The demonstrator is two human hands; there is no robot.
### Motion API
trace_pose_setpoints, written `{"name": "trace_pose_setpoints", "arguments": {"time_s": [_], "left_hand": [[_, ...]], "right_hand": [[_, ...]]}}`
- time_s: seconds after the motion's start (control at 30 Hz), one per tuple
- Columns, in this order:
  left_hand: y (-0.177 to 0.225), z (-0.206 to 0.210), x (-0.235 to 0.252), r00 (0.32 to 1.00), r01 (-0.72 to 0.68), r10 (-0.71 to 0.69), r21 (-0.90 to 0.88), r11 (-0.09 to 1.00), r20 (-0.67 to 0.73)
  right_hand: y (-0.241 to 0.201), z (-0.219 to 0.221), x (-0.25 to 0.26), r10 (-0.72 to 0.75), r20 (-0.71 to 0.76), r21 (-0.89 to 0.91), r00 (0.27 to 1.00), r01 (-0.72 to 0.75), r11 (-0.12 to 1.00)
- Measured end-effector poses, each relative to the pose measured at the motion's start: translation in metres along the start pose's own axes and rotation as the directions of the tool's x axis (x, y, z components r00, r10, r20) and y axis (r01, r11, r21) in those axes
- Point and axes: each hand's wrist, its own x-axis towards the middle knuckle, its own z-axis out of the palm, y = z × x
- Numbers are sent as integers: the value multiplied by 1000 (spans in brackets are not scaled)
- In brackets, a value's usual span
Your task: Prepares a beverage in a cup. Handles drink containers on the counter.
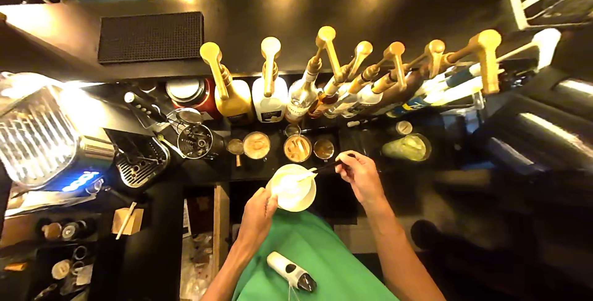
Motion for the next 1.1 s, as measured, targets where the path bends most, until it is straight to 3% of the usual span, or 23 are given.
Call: {"name": "trace_pose_setpoints", "arguments": {"time_s": [0.67, 1.1], "left_hand": [[-5, 4, 6, 999, 34, -34, -34, 999, 5], [-9, 5, 7, 1000, 27, -27, -42, 999, -13]], "right_hand": [[-15, 1, 18, -10, 30, -6, 999, 10, 1000], [-3, 0, 29, 8, 55, 19, 998, -9, 1000]]}}
